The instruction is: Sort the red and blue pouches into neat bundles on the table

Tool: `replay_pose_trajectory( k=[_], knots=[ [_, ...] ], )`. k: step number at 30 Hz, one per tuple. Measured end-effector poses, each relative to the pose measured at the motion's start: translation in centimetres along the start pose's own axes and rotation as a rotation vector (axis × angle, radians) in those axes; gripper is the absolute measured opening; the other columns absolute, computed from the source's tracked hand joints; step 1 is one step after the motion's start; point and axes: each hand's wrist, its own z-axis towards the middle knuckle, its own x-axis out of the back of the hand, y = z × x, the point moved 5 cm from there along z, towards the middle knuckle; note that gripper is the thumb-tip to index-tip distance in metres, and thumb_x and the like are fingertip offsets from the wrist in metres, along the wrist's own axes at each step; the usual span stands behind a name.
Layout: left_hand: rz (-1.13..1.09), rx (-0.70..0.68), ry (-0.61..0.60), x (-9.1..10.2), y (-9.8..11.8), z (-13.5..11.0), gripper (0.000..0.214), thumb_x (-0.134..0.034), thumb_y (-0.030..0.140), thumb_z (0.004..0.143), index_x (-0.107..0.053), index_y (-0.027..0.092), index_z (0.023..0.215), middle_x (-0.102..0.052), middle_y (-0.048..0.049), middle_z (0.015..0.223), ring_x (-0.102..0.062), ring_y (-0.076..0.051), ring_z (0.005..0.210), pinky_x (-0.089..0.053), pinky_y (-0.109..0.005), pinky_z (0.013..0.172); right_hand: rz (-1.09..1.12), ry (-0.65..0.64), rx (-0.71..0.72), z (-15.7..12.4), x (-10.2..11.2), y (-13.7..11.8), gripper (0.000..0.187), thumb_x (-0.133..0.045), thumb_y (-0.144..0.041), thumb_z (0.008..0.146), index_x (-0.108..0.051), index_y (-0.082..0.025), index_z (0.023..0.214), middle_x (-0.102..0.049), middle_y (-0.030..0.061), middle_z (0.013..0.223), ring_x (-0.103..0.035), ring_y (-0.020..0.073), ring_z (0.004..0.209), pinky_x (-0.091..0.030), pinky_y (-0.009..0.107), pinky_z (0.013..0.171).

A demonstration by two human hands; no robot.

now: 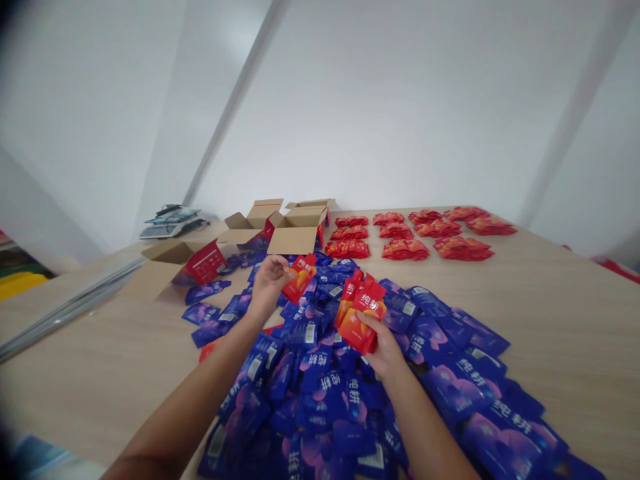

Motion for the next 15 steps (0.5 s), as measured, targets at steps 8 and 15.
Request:
replay_pose_trajectory(
  k=[8, 15],
  knots=[
    [-0.044, -0.022, -0.035, -9.8, -2.3, -6.9, 0.009, -0.056, 0.018, 0.077, -0.048, 0.019, 0.082, -0.048, -0.0002, 0.082, -0.048, -0.011, 0.074, -0.041, -0.023, 0.07, 0.061, -0.131, 0.033, -0.5, -1.0, -0.4, 0.025, -0.074, -0.016, 0.062, -0.066, -0.016, 0.086, -0.073, 0.0078, 0.09, -0.068, 0.0256, 0.087, -0.055, 0.039, 0.079],
    [-0.152, 0.316, -0.142, -9.3, -3.6, -5.0, 0.028, -0.064, 0.033, 0.074, -0.058, 0.019, 0.097, -0.06, -0.0043, 0.097, -0.056, -0.016, 0.088, -0.042, -0.027, 0.082, -0.172, -0.113, 0.141, -1.0, -1.7, -0.4, 0.038, -0.079, -0.02, 0.056, -0.066, -0.016, 0.092, -0.074, 0.0068, 0.088, -0.07, 0.0249, 0.079, -0.056, 0.035, 0.073]
  ],
)
